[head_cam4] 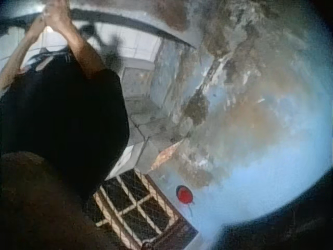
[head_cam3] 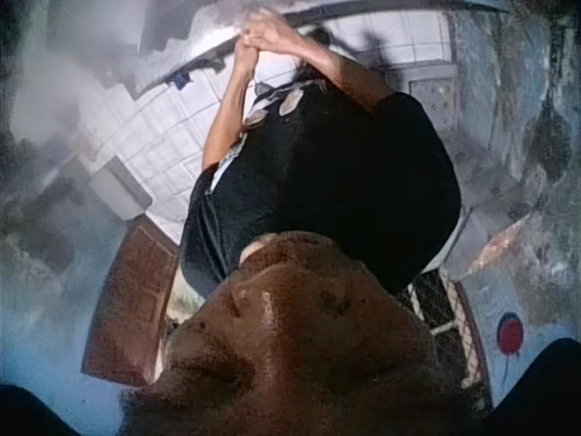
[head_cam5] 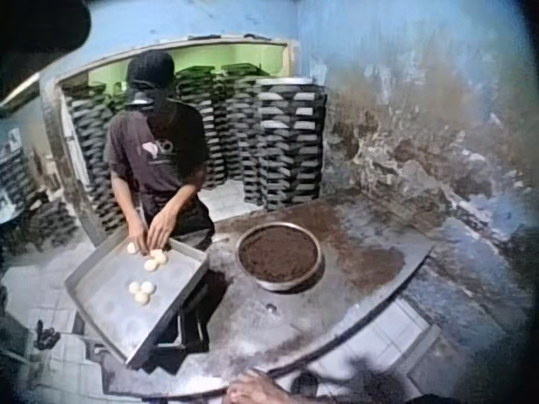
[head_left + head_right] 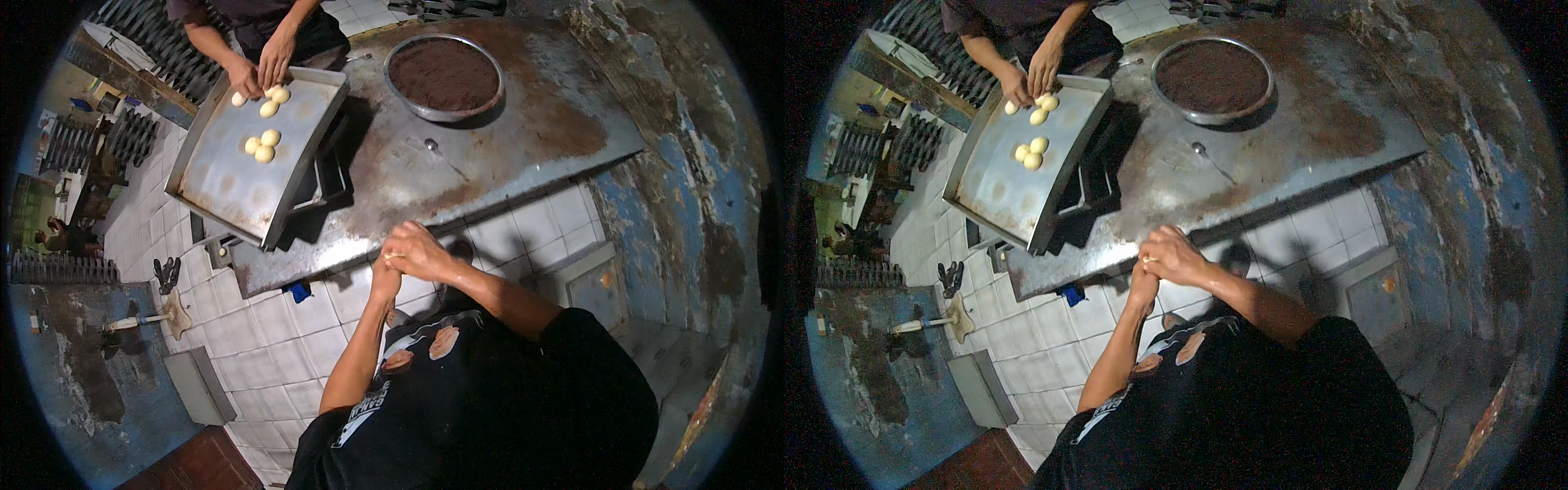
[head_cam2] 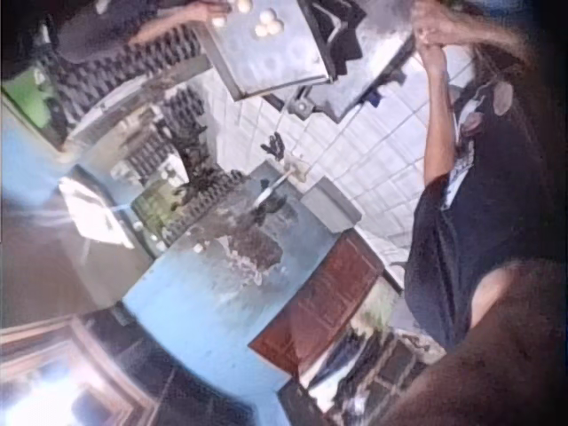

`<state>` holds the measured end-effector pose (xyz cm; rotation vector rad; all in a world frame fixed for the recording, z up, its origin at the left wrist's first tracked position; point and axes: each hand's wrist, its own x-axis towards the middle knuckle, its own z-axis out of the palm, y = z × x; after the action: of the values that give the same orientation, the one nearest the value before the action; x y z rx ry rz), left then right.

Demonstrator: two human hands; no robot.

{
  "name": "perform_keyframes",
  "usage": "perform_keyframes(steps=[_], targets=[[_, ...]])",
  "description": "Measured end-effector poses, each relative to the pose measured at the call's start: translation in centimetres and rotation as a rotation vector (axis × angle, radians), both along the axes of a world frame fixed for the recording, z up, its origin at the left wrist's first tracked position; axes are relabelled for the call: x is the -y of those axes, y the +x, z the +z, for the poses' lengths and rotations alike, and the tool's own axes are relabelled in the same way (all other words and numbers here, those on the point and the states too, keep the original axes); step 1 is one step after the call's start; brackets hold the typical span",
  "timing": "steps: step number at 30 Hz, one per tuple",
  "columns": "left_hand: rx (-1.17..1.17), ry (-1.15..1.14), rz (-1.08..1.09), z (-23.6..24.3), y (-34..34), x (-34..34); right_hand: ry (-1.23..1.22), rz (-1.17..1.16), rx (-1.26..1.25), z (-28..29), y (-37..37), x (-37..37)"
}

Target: The person walks to a work table, picks up pieces of dough, fills them with a chocolate-like mixture using a small spatula, rolls the dough into balls, and places them onto a metal baking tray.

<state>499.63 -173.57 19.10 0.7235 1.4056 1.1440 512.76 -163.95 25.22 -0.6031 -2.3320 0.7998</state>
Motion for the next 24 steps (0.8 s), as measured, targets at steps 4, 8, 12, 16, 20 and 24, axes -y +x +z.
perform_keyframes(steps=[4,8,12,16,20,24], targets=[[0.238,0.011,0.140,5.2,2.6,-5.6,-0.278,-0.434,-0.020,-6.2,4.5,-14.2],[0.043,0.092,0.188,9.6,4.2,-10.3,-0.139,-0.601,0.597,-12.1,6.3,-21.5],[-0.007,0.107,0.272,11.7,4.6,-13.7,-0.135,-0.364,0.747,-12.3,7.0,-22.9],[-0.178,0.101,0.174,10.6,3.6,-16.3,-0.304,-0.266,0.451,-10.9,8.6,-23.0],[-0.320,0.145,0.130,9.1,2.0,-18.9,-0.350,-0.306,0.209,-0.3,9.2,-25.6],[-0.374,0.140,0.066,9.6,1.1,-24.8,0.047,-0.399,0.425,3.7,8.5,-31.4]])
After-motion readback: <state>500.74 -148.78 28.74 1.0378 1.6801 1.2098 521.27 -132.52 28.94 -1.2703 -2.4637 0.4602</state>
